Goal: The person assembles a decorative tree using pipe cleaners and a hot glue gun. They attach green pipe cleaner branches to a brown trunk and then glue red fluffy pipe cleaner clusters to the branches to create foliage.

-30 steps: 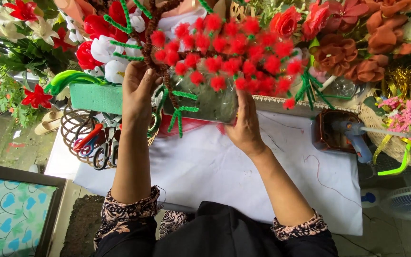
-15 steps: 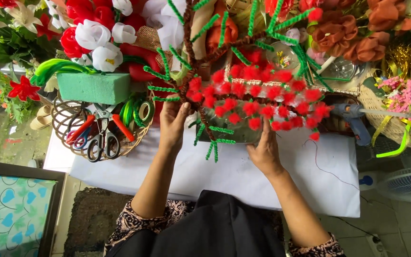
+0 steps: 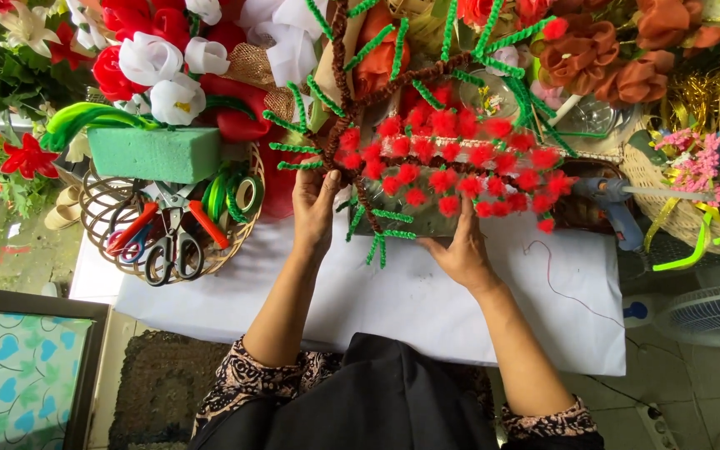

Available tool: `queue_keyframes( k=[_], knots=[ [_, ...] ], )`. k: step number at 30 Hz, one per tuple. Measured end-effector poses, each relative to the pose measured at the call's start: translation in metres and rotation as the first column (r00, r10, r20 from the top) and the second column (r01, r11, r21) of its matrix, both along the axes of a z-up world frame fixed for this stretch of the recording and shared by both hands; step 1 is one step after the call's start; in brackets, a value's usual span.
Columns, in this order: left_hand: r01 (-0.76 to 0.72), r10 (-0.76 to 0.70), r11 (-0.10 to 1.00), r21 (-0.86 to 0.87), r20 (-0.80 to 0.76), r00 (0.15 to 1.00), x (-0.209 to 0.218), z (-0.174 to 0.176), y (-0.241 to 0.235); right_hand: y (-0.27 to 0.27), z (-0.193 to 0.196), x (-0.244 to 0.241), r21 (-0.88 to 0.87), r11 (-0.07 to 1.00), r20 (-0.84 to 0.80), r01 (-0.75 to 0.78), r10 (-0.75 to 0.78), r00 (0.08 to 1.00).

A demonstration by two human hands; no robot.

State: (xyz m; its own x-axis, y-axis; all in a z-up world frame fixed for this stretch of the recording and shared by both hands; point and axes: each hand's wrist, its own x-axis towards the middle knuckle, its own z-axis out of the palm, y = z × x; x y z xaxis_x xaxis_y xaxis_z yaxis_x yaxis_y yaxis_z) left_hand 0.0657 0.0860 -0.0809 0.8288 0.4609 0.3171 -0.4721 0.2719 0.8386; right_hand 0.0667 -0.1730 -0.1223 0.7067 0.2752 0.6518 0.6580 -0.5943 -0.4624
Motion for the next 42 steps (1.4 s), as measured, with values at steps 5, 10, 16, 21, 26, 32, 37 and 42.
queue_keyframes(
  k=[5, 10, 16, 21, 26, 32, 37, 42],
  knots=[
    [0.017, -0.017, 1.000, 0.010, 0.037, 0.999, 0.011, -0.002, 0.007, -0.004, -0.043, 0.029, 0.072, 0.997, 0.027, -0.010, 0.008, 1.000],
    [0.051, -0.050, 0.999, -0.013, 0.046, 0.998, 0.018, -0.001, 0.010, 0.014, 0.012, 0.018, 0.053, 0.998, 0.062, 0.019, -0.022, 0.998],
    [0.040, -0.040, 0.999, 0.003, 0.009, 0.999, 0.006, 0.003, 0.010, 0.016, 0.002, 0.015, 0.057, 0.997, 0.093, 0.051, -0.056, 0.994],
    [0.097, -0.095, 0.994, 0.046, -0.039, 0.995, -0.011, 0.011, 0.010, 0.028, 0.049, -0.007, -0.059, 0.997, 0.208, 0.053, -0.040, 0.977],
    [0.144, -0.139, 0.986, 0.078, -0.067, 0.988, -0.014, 0.000, 0.016, 0.025, 0.038, -0.003, -0.058, 0.995, 0.287, 0.087, -0.066, 0.956],
    [0.162, -0.146, 0.980, 0.120, -0.127, 0.981, -0.018, -0.001, 0.015, 0.025, 0.088, -0.021, -0.088, 0.995, 0.252, 0.039, -0.015, 0.968],
    [0.113, -0.089, 0.980, 0.162, -0.148, 0.985, -0.016, 0.007, 0.009, 0.018, 0.086, -0.016, -0.124, 0.992, 0.259, 0.013, 0.020, 0.966],
    [0.099, -0.070, 0.983, 0.157, -0.178, 0.981, -0.015, -0.007, 0.011, 0.018, 0.075, 0.003, -0.074, 0.997, 0.171, -0.011, 0.024, 0.985]
  ],
)
